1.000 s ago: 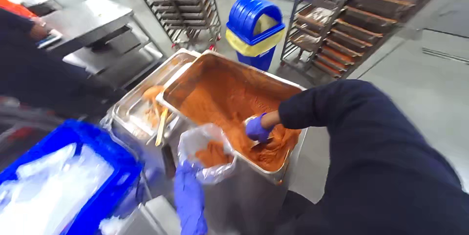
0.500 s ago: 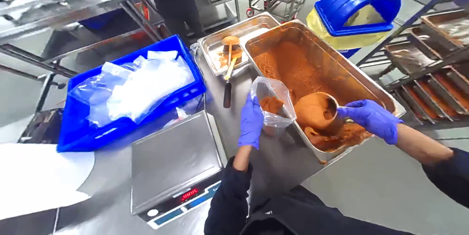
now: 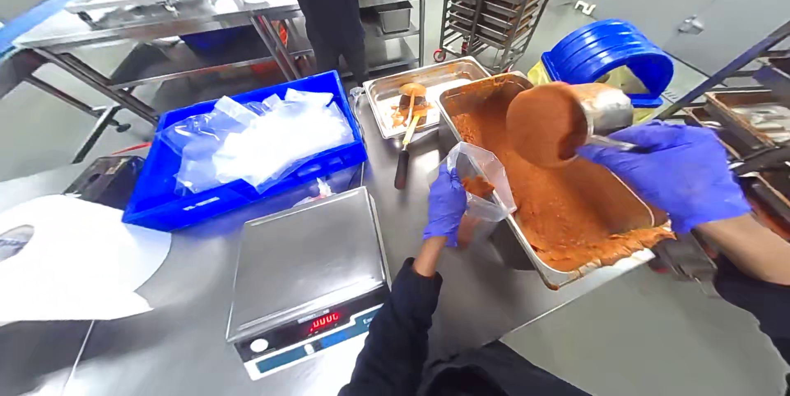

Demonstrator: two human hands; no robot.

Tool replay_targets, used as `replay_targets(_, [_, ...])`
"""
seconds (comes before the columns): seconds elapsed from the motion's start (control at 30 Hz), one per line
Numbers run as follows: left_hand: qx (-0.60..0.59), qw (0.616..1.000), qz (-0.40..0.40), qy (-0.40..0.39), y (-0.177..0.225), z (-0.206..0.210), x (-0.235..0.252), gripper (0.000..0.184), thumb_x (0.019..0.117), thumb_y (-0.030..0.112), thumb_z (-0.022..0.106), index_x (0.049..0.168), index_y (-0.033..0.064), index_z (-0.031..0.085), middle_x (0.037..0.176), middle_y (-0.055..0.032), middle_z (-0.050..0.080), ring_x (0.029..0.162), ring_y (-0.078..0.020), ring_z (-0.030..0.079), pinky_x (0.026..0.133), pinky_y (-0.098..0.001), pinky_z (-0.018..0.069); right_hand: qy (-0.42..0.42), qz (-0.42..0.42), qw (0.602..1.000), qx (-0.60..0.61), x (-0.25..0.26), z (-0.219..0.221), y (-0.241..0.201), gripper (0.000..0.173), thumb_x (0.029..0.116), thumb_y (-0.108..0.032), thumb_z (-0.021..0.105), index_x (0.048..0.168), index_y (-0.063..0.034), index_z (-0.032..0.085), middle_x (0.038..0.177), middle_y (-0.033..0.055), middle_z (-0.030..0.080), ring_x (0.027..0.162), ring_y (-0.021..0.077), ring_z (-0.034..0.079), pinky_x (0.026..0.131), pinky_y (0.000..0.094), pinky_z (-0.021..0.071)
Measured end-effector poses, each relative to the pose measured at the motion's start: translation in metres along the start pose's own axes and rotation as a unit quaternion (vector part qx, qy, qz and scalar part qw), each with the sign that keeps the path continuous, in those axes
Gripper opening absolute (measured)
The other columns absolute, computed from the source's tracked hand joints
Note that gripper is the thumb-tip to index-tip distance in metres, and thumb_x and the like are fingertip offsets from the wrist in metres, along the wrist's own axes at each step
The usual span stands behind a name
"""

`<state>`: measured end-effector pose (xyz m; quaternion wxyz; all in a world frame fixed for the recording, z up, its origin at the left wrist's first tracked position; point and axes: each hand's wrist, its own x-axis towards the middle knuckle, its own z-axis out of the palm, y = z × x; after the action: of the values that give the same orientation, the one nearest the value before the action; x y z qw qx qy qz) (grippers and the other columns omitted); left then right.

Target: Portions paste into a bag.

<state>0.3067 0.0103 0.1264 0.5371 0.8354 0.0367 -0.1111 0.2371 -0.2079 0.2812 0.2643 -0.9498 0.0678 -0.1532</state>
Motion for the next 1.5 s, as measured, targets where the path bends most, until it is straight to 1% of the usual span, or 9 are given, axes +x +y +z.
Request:
replay_targets(0.17, [-0.003, 1.0, 0.002, 0.009, 0.0, 0.002, -0.001, 0.045, 0.1128, 0.023, 0.029, 0.14, -0.0042, 0.052, 0.115, -0.0262, 0.067, 0.106, -0.0367, 0.067, 0.096, -0.0529, 0.0514, 0.003, -0.373, 0.913, -0.164, -0.011, 0.066, -0.012, 0.026, 0.087, -0.016, 0.065, 0.067, 0.0001, 0.063, 0.063, 0.0208, 0.063, 0.068, 0.0461, 0.068, 0.066, 0.0608, 0.0519])
replay_targets(0.33, [-0.006, 1.0, -0.001, 0.008, -0.002, 0.004, -0.002, 0.044, 0.1126, 0.021, 0.029, 0.136, -0.0053, 0.055, 0.111, -0.0258, 0.068, 0.1, -0.036, 0.068, 0.092, -0.0524, 0.0533, -0.011, -0.427, 0.863, -0.27, -0.016, 0.068, -0.021, 0.02, 0.0809, -0.005, 0.068, 0.064, 0.0006, 0.059, 0.055, 0.0181, 0.058, 0.06, 0.0416, 0.066, 0.059, 0.0527, 0.0516])
replay_targets(0.5, [0.004, 1.0, -0.013, 0.013, -0.013, 0.006, 0.002, 0.044, 0.1124, 0.019, 0.03, 0.133, -0.0094, 0.056, 0.125, -0.0296, 0.064, 0.122, -0.0392, 0.061, 0.107, -0.0522, 0.0439, 0.052, -0.464, 0.85, -0.244, -0.017, 0.067, -0.021, 0.026, 0.0851, -0.01, 0.06, 0.06, -0.0025, 0.056, 0.051, 0.0149, 0.054, 0.051, 0.0362, 0.061, 0.058, 0.0499, 0.0493])
replay_targets(0.63, [-0.012, 1.0, -0.015, 0.013, -0.013, 0.007, 0.001, 0.044, 0.1126, 0.019, 0.03, 0.132, -0.009, 0.058, 0.12, -0.0289, 0.066, 0.115, -0.0382, 0.064, 0.103, -0.0519, 0.0469, 0.004, -0.357, 0.924, -0.141, -0.006, 0.054, -0.027, 0.032, 0.0892, -0.021, 0.064, 0.066, -0.0003, 0.065, 0.06, 0.0182, 0.062, 0.062, 0.0403, 0.066, 0.067, 0.0581, 0.0497])
replay_targets(0.73, [-0.015, 1.0, -0.01, 0.012, -0.014, 0.007, 0.002, 0.042, 0.1122, 0.018, 0.031, 0.13, -0.0095, 0.058, 0.114, -0.0285, 0.066, 0.108, -0.0374, 0.065, 0.099, -0.0516, 0.0493, -0.073, -0.079, 0.994, -0.036, 0.008, 0.027, -0.036, 0.02, 0.0874, -0.019, 0.08, 0.082, -0.0008, 0.076, 0.077, 0.0149, 0.067, 0.077, 0.028, 0.061, 0.072, 0.0507, 0.0455])
replay_targets(0.93, [-0.016, 1.0, -0.011, 0.003, -0.015, 0.003, 0.003, 0.041, 0.1122, 0.019, 0.032, 0.129, -0.007, 0.058, 0.106, -0.024, 0.067, 0.096, -0.0322, 0.068, 0.09, -0.0483, 0.0543, -0.062, 0.154, 0.979, 0.12, 0.049, 0.018, 0.047, 0.012, 0.0925, -0.009, 0.073, 0.081, -0.009, 0.07, 0.061, -0.0038, 0.058, 0.05, 0.0019, 0.047, 0.049, 0.0216, 0.0407])
replay_targets(1.07, [-0.001, 0.999, 0.028, 0.026, -0.018, 0.004, 0.003, 0.038, 0.1105, 0.013, 0.035, 0.13, -0.0102, 0.058, 0.109, -0.0255, 0.067, 0.101, -0.0326, 0.067, 0.094, -0.0463, 0.0528, -0.2, 0.073, 0.975, -0.07, 0.094, 0.053, 0.093, 0.019, 0.0895, -0.019, 0.081, 0.086, -0.0016, 0.075, 0.077, 0.0163, 0.068, 0.074, 0.0303, 0.064, 0.069, 0.0549, 0.0495])
replay_targets(1.3, [0.007, 1.0, -0.005, 0.025, -0.014, 0.004, 0.004, 0.038, 0.1107, 0.014, 0.036, 0.138, -0.0062, 0.054, 0.105, -0.0211, 0.067, 0.096, -0.0267, 0.066, 0.091, -0.0428, 0.0533, -0.449, -0.24, 0.782, -0.36, 0.146, 0.196, 0.161, 0.014, 0.0883, -0.008, 0.071, 0.094, 0.0048, 0.073, 0.1, 0.0259, 0.069, 0.106, 0.0474, 0.063, 0.096, 0.0645, 0.0449])
replay_targets(1.5, [0.017, 0.999, -0.014, 0.033, -0.009, 0.002, 0.002, 0.037, 0.1106, 0.014, 0.038, 0.137, -0.0059, 0.055, 0.105, -0.021, 0.068, 0.097, -0.0264, 0.067, 0.091, -0.0428, 0.0532, -0.592, -0.258, 0.688, -0.332, 0.086, 0.177, 0.118, 0.016, 0.0889, -0.006, 0.072, 0.092, 0.0093, 0.068, 0.099, 0.0284, 0.065, 0.102, 0.0486, 0.062, 0.089, 0.0635, 0.0468])
